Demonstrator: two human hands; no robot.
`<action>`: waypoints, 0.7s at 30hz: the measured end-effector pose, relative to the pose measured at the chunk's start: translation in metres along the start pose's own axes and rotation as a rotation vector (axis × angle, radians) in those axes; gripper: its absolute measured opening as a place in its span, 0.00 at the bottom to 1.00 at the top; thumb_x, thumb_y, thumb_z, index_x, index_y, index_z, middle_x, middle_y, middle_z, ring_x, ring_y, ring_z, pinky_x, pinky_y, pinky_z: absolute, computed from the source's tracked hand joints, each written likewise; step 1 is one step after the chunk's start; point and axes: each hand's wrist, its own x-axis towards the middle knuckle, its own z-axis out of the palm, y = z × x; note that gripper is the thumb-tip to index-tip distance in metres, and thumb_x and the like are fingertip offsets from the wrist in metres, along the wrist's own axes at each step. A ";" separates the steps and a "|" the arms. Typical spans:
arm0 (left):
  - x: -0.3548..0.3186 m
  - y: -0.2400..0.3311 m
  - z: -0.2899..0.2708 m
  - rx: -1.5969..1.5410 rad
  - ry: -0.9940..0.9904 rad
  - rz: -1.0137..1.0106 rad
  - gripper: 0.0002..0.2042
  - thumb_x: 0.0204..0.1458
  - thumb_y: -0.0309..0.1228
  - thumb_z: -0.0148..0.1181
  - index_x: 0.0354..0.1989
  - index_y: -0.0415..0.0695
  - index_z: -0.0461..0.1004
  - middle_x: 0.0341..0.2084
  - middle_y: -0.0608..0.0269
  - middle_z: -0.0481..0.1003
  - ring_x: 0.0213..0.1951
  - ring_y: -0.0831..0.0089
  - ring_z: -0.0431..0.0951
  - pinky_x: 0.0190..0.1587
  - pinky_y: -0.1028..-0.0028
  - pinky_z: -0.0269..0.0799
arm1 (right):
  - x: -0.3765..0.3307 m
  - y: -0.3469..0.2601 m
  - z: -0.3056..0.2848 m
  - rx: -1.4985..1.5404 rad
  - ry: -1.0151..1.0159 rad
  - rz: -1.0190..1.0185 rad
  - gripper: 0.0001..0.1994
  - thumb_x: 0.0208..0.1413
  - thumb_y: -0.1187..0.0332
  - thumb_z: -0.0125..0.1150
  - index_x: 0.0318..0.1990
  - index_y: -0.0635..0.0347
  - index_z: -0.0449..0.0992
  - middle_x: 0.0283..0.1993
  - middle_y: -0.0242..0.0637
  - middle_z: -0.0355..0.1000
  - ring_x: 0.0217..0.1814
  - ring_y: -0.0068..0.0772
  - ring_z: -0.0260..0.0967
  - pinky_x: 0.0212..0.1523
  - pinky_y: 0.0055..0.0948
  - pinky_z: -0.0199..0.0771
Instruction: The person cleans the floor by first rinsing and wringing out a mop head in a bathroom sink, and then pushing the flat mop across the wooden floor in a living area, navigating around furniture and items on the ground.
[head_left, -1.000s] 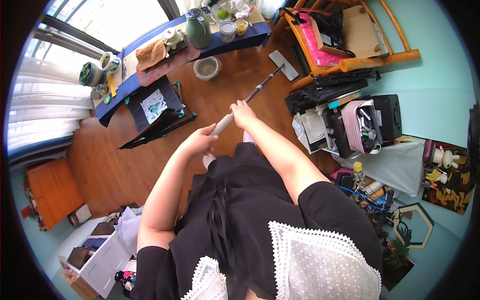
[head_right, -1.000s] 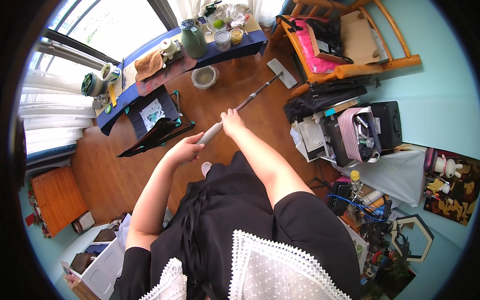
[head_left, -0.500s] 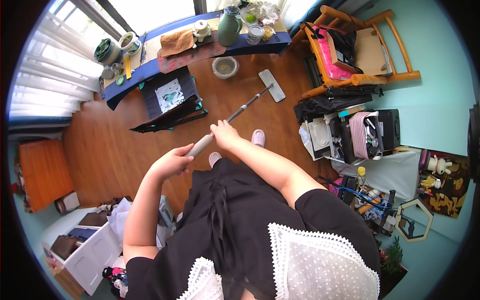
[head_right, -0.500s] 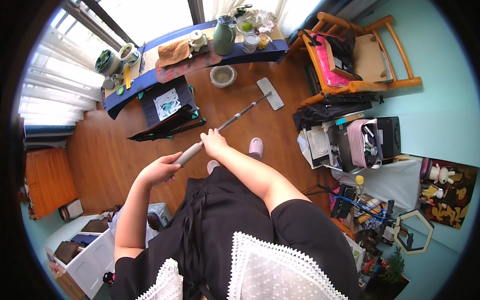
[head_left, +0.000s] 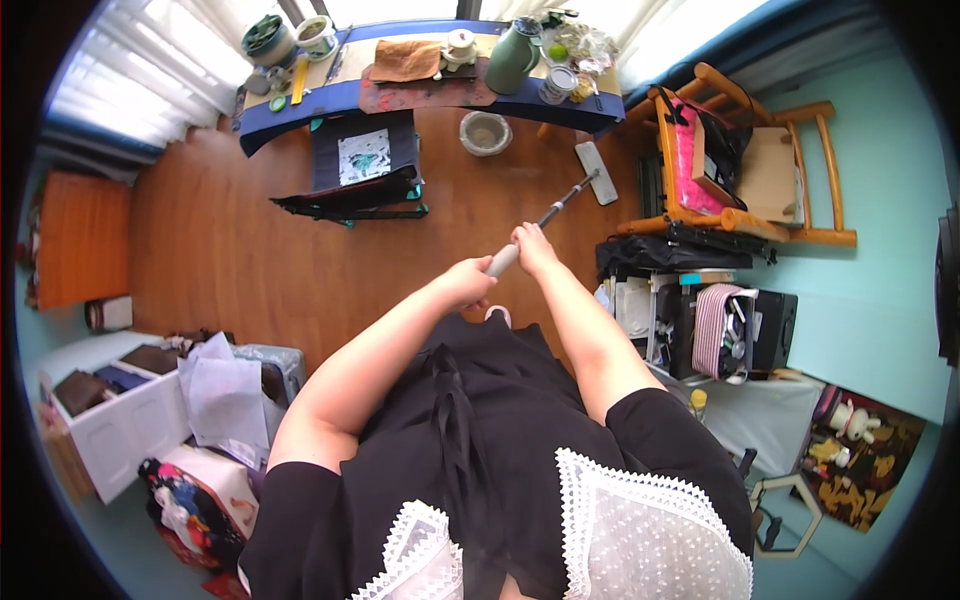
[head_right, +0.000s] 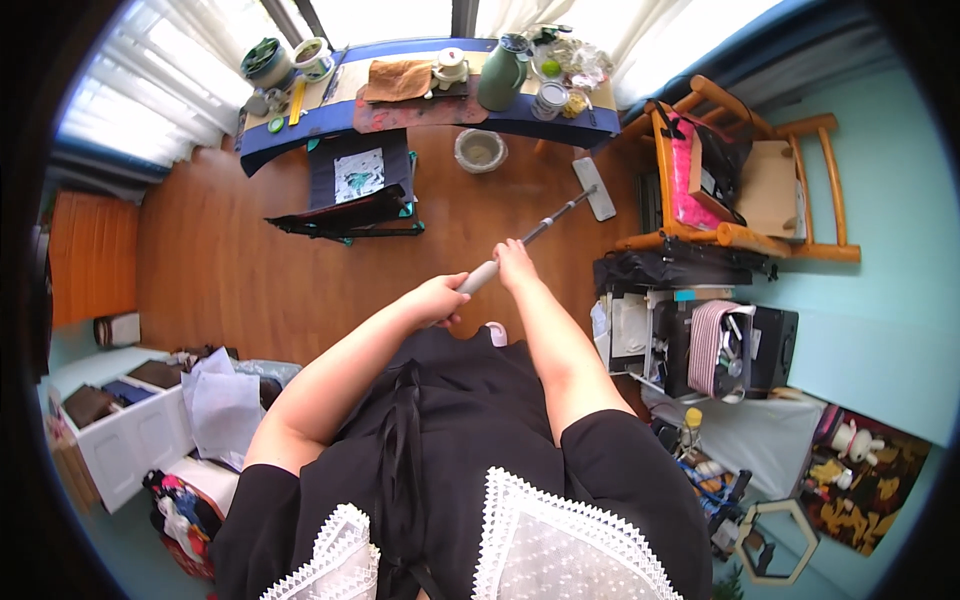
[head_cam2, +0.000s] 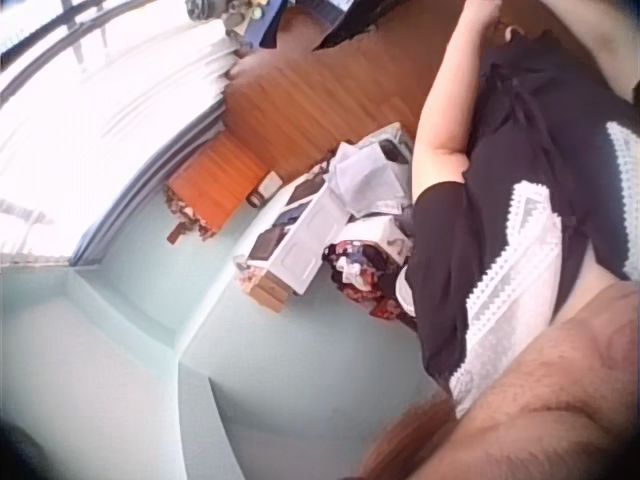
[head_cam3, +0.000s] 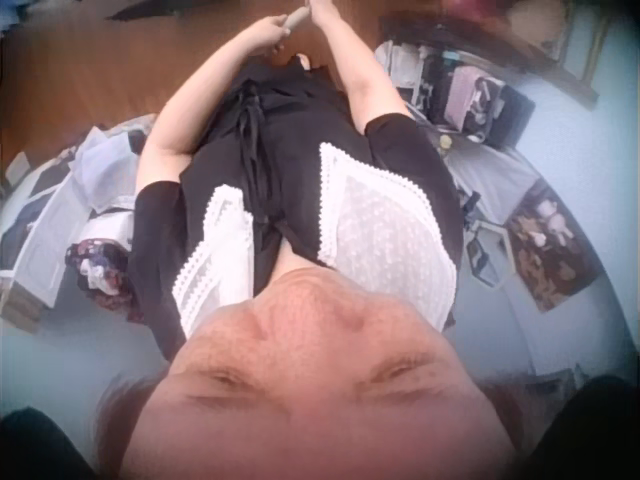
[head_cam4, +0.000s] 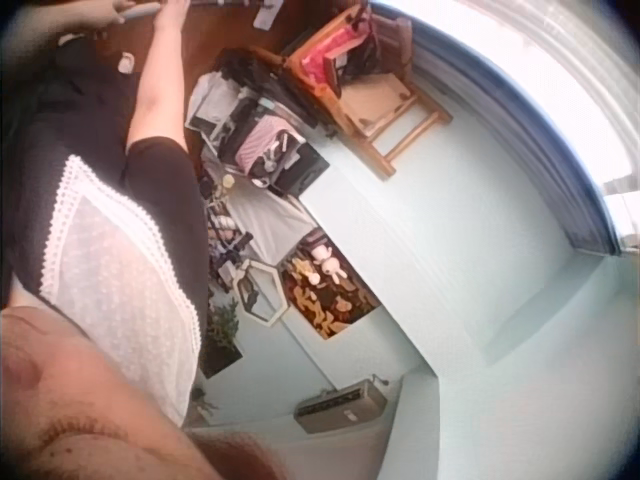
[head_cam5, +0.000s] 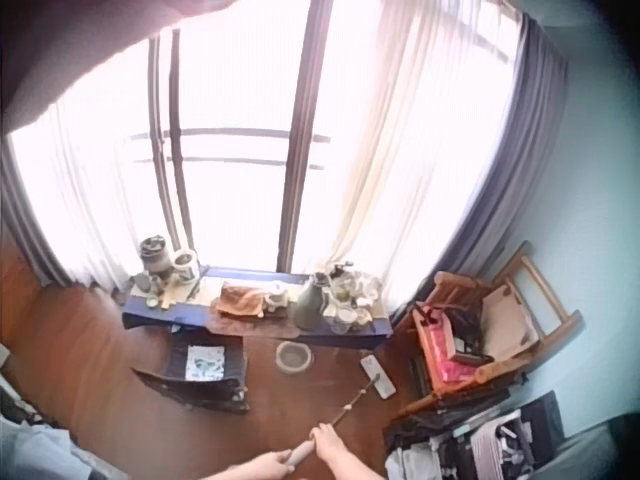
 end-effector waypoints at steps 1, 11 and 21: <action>0.012 -0.005 0.013 -0.015 0.006 0.011 0.27 0.58 0.28 0.47 0.67 0.51 0.52 0.28 0.66 0.70 0.21 0.82 0.69 0.20 0.79 0.68 | -0.002 0.013 -0.002 -0.010 -0.029 0.003 0.03 0.52 0.73 0.49 0.33 0.57 0.69 0.42 0.44 0.66 0.52 0.50 0.61 0.50 0.41 0.66; 0.029 -0.011 0.138 -0.076 0.063 0.042 0.29 0.57 0.29 0.48 0.68 0.51 0.47 0.25 0.66 0.70 0.21 0.80 0.70 0.23 0.77 0.71 | -0.065 0.098 -0.021 -0.034 -0.114 0.048 0.06 0.54 0.72 0.52 0.38 0.54 0.73 0.62 0.53 0.58 0.67 0.51 0.51 0.63 0.36 0.57; -0.067 -0.036 0.098 -0.037 0.098 0.078 0.31 0.55 0.36 0.53 0.66 0.42 0.50 0.33 0.69 0.70 0.27 0.84 0.69 0.29 0.82 0.68 | -0.094 0.010 -0.006 0.038 0.042 -0.077 0.03 0.52 0.73 0.52 0.34 0.56 0.72 0.43 0.41 0.67 0.52 0.43 0.63 0.50 0.37 0.68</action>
